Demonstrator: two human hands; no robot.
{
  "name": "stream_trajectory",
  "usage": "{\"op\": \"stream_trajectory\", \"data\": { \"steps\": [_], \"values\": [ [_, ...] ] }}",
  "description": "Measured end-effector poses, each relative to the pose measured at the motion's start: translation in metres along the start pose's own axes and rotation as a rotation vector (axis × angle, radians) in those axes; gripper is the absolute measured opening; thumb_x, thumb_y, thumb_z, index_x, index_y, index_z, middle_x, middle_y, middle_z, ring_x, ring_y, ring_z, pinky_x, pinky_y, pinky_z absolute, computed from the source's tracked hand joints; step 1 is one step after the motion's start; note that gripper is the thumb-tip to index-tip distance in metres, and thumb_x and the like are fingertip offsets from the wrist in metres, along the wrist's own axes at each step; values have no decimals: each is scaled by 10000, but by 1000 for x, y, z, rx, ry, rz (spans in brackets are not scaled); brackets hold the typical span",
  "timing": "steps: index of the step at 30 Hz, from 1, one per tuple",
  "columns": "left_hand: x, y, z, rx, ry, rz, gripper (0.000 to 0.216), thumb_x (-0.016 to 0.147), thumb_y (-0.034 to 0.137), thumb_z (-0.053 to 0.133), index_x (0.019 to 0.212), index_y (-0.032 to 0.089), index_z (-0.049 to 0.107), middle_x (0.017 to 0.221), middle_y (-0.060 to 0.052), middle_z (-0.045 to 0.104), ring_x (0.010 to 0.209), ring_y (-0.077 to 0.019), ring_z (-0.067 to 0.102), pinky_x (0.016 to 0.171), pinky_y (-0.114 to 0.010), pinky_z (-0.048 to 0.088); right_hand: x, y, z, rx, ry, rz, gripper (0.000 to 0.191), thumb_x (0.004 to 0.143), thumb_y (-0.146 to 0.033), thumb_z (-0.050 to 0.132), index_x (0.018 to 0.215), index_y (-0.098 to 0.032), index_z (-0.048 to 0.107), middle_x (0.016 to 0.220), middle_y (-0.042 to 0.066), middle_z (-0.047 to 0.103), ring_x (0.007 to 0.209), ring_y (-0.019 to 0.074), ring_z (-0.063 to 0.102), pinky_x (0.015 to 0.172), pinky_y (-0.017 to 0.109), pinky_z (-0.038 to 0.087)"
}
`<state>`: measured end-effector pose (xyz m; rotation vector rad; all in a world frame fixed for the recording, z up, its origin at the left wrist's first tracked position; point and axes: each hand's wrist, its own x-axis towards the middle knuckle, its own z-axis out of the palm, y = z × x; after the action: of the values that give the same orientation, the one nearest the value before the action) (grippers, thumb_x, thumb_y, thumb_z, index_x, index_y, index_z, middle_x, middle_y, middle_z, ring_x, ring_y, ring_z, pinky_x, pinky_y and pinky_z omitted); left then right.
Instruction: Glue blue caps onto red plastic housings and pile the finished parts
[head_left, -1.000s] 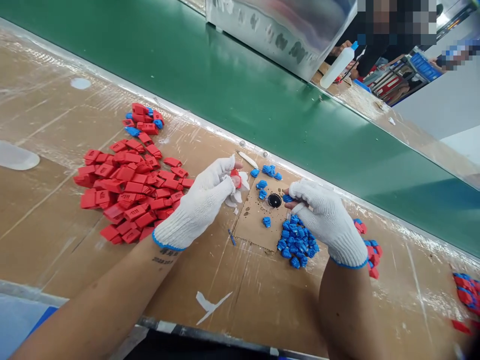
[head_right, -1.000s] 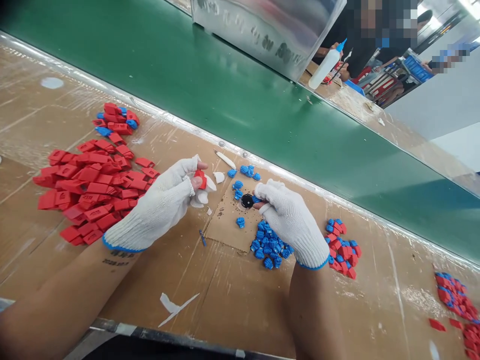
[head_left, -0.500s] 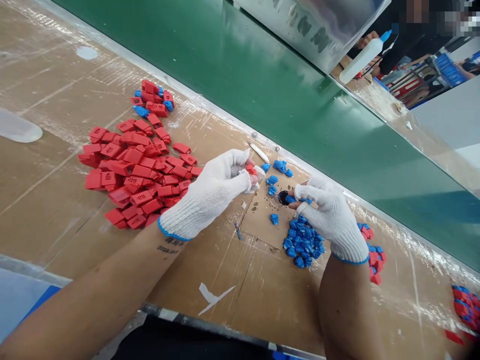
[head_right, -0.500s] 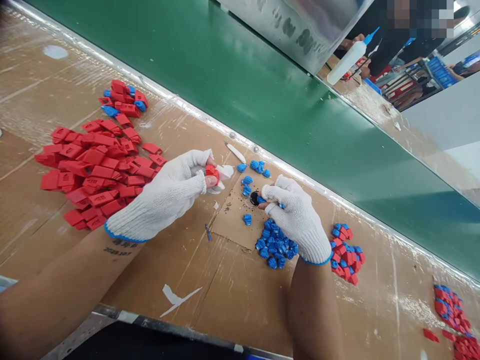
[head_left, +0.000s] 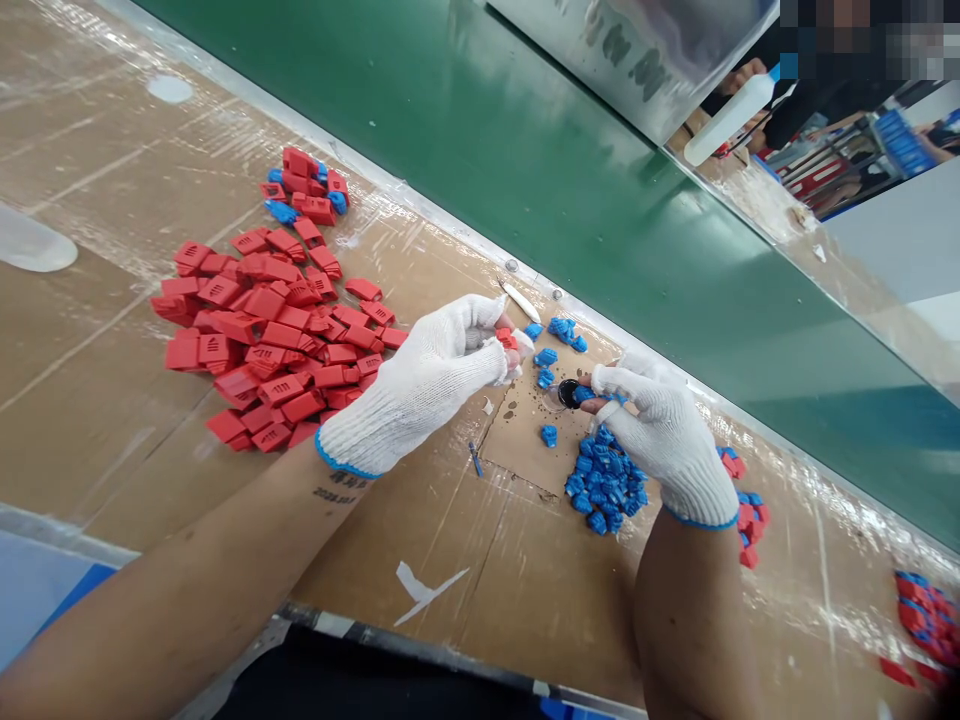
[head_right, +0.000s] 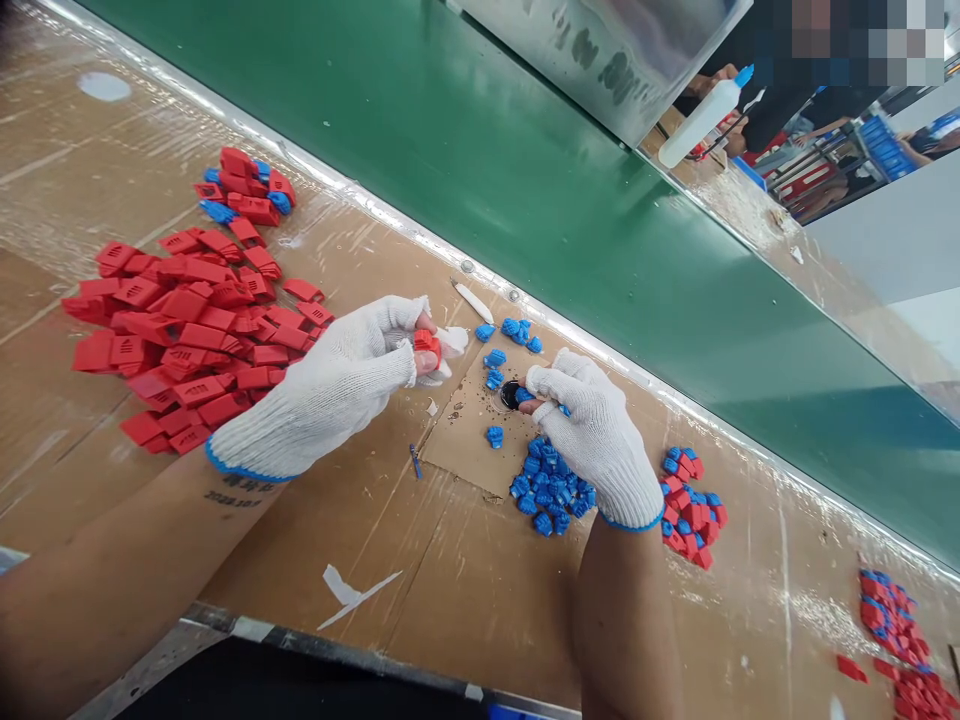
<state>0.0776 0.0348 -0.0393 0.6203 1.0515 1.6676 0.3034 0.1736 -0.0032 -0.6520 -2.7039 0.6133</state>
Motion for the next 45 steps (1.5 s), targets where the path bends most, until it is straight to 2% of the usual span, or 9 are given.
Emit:
{"op": "stream_trajectory", "data": {
  "steps": [4,8,13,19,32,38,45],
  "values": [
    [0,1,0,1,0,2,237,827,112,797,949,188,609,894,-7,680,848,-140,634,763,-292,548,-2,2,0,-43,57,20,185,838,-91,588,842,-245,690,805,25,611,771,209,638,665,346,523],
    [-1,3,0,46,4,-4,180,878,141,770,937,181,604,913,-17,699,802,-123,616,765,-301,538,-3,5,1,-68,50,12,162,858,-115,597,821,-236,699,803,33,648,784,216,644,692,355,499],
    [0,2,-1,14,-15,-1,203,874,151,774,945,191,588,923,-22,706,825,-136,633,779,-315,526,0,4,0,-79,33,24,153,898,-161,591,818,-234,699,766,32,622,768,217,617,696,360,471],
    [1,-3,-2,-13,-39,18,177,879,153,768,953,187,611,945,-22,698,828,-127,622,772,-307,516,3,1,-1,-120,-4,3,207,937,-184,586,736,-226,614,747,29,583,739,198,548,667,346,408],
    [0,-2,-2,-17,-25,4,187,877,180,788,951,194,616,951,-33,701,877,-153,649,794,-315,539,4,3,-1,-115,-16,-26,196,920,-165,588,739,-231,627,735,30,583,734,206,567,646,355,409],
    [-2,2,1,42,-18,11,163,870,139,764,931,192,622,898,0,625,813,-131,615,794,-306,529,0,5,0,-108,-12,14,166,939,-184,597,801,-239,672,788,33,622,769,213,583,686,367,423],
    [-4,8,3,65,-17,-2,158,882,132,724,913,196,583,882,5,597,820,-136,631,807,-308,539,0,0,-4,-118,7,0,201,915,-159,621,733,-238,649,763,27,616,754,206,590,657,349,423]
  ]
}}
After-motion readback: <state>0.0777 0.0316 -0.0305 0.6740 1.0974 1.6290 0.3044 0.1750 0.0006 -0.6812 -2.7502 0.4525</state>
